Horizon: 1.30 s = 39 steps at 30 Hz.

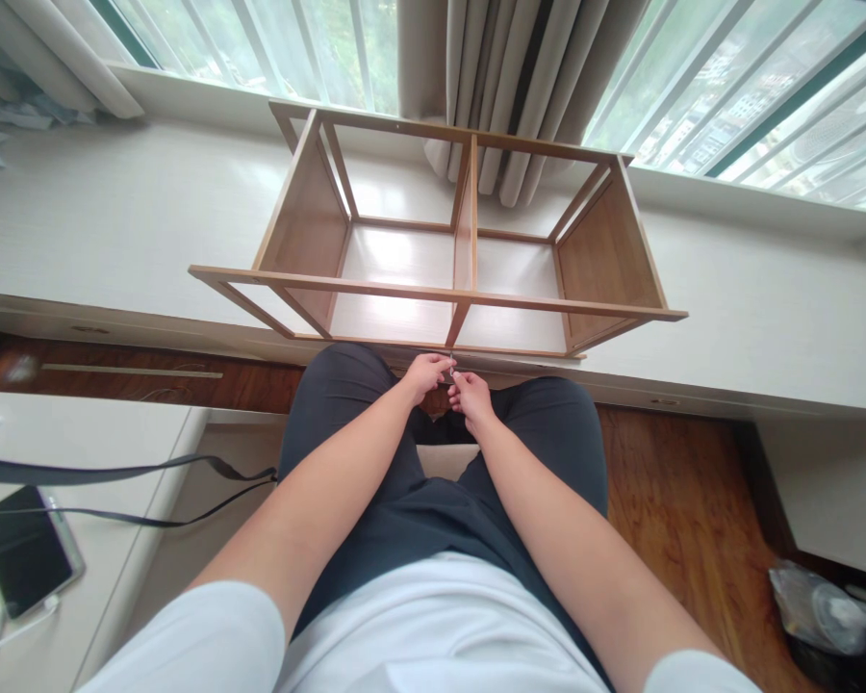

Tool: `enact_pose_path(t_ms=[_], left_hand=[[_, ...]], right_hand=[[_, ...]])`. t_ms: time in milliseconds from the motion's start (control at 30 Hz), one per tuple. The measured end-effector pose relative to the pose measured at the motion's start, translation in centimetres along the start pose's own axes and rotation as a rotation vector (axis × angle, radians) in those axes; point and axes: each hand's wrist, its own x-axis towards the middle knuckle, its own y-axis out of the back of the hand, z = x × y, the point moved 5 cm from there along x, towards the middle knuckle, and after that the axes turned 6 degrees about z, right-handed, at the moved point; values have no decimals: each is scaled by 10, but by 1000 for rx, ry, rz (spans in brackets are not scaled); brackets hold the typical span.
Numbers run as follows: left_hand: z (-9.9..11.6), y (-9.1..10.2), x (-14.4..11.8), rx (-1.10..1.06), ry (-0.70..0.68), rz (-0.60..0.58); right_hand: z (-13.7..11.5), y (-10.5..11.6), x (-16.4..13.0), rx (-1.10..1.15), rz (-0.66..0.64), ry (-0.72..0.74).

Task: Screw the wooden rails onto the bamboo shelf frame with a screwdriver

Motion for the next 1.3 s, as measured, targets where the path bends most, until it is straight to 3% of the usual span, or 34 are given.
enact_pose_path(t_ms=[267,667,1300], left_hand=[[-1,-1,1,-2,15,3],[-2,-1,3,17,-7,-10],[-2,-1,4,0,1,-23]], right_hand=[[3,-3,0,-66,-23,12],[-1,-1,5,-184,13,230],[-2,-2,4,-133,-16,218]])
